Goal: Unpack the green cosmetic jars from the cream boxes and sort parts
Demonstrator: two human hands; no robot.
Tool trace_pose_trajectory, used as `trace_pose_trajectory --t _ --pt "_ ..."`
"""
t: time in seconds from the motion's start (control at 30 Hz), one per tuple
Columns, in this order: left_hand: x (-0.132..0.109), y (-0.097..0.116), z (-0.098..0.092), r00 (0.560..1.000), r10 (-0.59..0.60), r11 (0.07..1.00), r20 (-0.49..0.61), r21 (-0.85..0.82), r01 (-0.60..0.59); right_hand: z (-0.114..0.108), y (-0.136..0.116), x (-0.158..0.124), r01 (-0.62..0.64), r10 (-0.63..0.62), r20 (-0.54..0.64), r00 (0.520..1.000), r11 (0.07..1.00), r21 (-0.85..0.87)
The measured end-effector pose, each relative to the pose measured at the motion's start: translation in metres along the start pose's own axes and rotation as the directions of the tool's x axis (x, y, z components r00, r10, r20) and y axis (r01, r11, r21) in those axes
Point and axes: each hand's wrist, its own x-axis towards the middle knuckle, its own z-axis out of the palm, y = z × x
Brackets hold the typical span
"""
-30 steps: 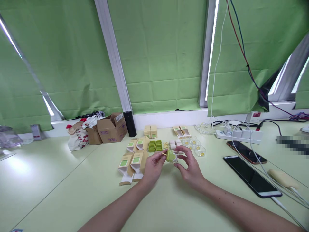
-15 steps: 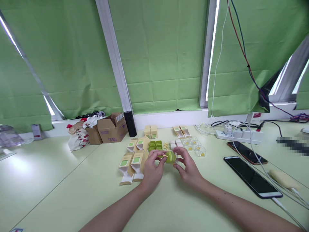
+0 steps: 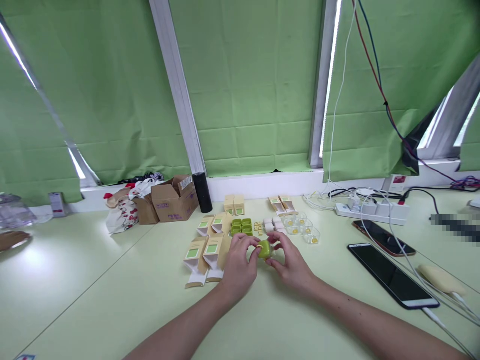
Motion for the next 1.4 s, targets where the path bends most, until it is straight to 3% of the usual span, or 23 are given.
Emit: trace_pose_trajectory --t 0.33,0.53,0.63,0.73,0.83,0.97,1.13,1.23,1.4 --pt "0.000 0.001 -0.001 0.998 0.060 0.993 0.004 0.106 -0.060 -0.001 -0.006 -0.001 -0.017 0.021 0.036 0.999 0.995 -0.098" --pt "0.000 0.007 -0.005 0.990 0.121 0.992 -0.078 0.050 -0.118 -0.003 -0.006 0.000 -0.020 0.026 0.037 0.999 0.988 -0.156" --pt "0.003 0.008 -0.008 0.989 0.015 0.996 -0.150 -0.082 -0.028 -0.006 -0.005 0.002 -0.005 0.009 0.023 1.000 0.986 -0.165" --pt "0.010 0.003 -0.009 0.956 -0.193 0.948 -0.220 -0.293 0.124 -0.009 -0.003 0.003 -0.008 0.009 0.003 1.000 0.984 -0.175" --pt "0.017 -0.005 -0.009 0.896 -0.381 0.822 -0.229 -0.527 0.215 -0.012 -0.003 0.004 -0.003 0.000 -0.015 1.000 0.979 -0.203" --pt "0.022 -0.011 -0.008 0.831 -0.540 0.636 -0.137 -0.713 0.296 -0.018 -0.006 0.007 0.108 -0.115 -0.013 0.993 0.959 -0.263" --pt "0.020 -0.010 -0.004 0.794 -0.607 0.515 -0.023 -0.773 0.371 -0.044 -0.011 0.019 0.213 -0.274 -0.076 0.959 0.869 -0.446" --pt "0.019 -0.011 -0.001 0.796 -0.605 0.506 -0.014 -0.778 0.371 -0.069 -0.013 0.030 0.176 -0.331 -0.144 0.933 0.765 -0.619" --pt "0.018 -0.010 0.001 0.803 -0.595 0.508 -0.001 -0.775 0.376 -0.097 -0.011 0.040 0.104 -0.211 -0.027 0.977 0.583 -0.806"
